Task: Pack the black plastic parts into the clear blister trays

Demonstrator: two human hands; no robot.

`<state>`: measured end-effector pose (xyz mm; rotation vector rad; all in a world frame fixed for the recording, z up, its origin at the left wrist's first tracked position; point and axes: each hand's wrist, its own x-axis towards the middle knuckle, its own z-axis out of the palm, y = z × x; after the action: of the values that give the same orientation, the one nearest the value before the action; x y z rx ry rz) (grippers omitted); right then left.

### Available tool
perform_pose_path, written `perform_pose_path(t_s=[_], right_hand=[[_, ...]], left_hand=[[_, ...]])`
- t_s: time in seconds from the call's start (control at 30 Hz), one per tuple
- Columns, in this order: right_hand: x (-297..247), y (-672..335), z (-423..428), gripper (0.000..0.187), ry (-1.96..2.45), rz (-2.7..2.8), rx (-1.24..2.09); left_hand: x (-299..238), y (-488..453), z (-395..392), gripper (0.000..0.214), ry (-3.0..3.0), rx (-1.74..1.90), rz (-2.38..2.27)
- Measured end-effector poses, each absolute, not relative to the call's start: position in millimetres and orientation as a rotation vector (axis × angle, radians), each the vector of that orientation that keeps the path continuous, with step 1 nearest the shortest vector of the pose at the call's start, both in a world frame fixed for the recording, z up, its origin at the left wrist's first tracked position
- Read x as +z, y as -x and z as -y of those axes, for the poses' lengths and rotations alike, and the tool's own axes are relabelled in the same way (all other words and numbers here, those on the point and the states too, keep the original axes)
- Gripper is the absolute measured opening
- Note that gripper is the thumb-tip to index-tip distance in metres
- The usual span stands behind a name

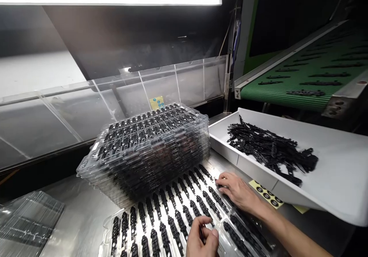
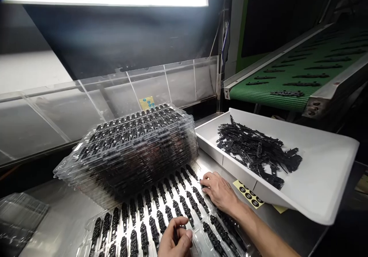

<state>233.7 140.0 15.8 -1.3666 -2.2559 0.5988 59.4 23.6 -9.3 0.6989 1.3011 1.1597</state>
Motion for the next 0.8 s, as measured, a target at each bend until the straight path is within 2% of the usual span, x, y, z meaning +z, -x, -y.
perform_pose_path(t_s=[0.2,0.37,0.43,0.53,0.6,0.67,0.8], right_hand=[[16,-236,-135,0.029,1.21,2.341,0.485],[24,-238,-113,0.033,1.212,2.271,0.469],[31,-237,-91,0.032,1.261,2.16,0.659],[37,-230,-53,0.045,1.301,1.881,1.225],[36,-223,-35,0.043,1.254,1.661,1.44],[33,-216,-24,0.032,1.259,1.48,1.458],[31,-212,-22,0.027,1.296,1.436,1.406]], left_hand=[[5,-49,-28,0.046,-0.355,1.245,-1.279],[15,-47,-29,0.033,-0.328,1.449,-1.165],[19,-50,-30,0.034,-0.309,1.497,-1.113],[25,-61,-29,0.041,-0.23,1.533,-0.997],[29,-70,-27,0.042,-0.196,1.529,-0.93],[31,-78,-23,0.04,-0.203,1.524,-0.915],[33,-82,-15,0.04,-0.261,1.531,-1.02]])
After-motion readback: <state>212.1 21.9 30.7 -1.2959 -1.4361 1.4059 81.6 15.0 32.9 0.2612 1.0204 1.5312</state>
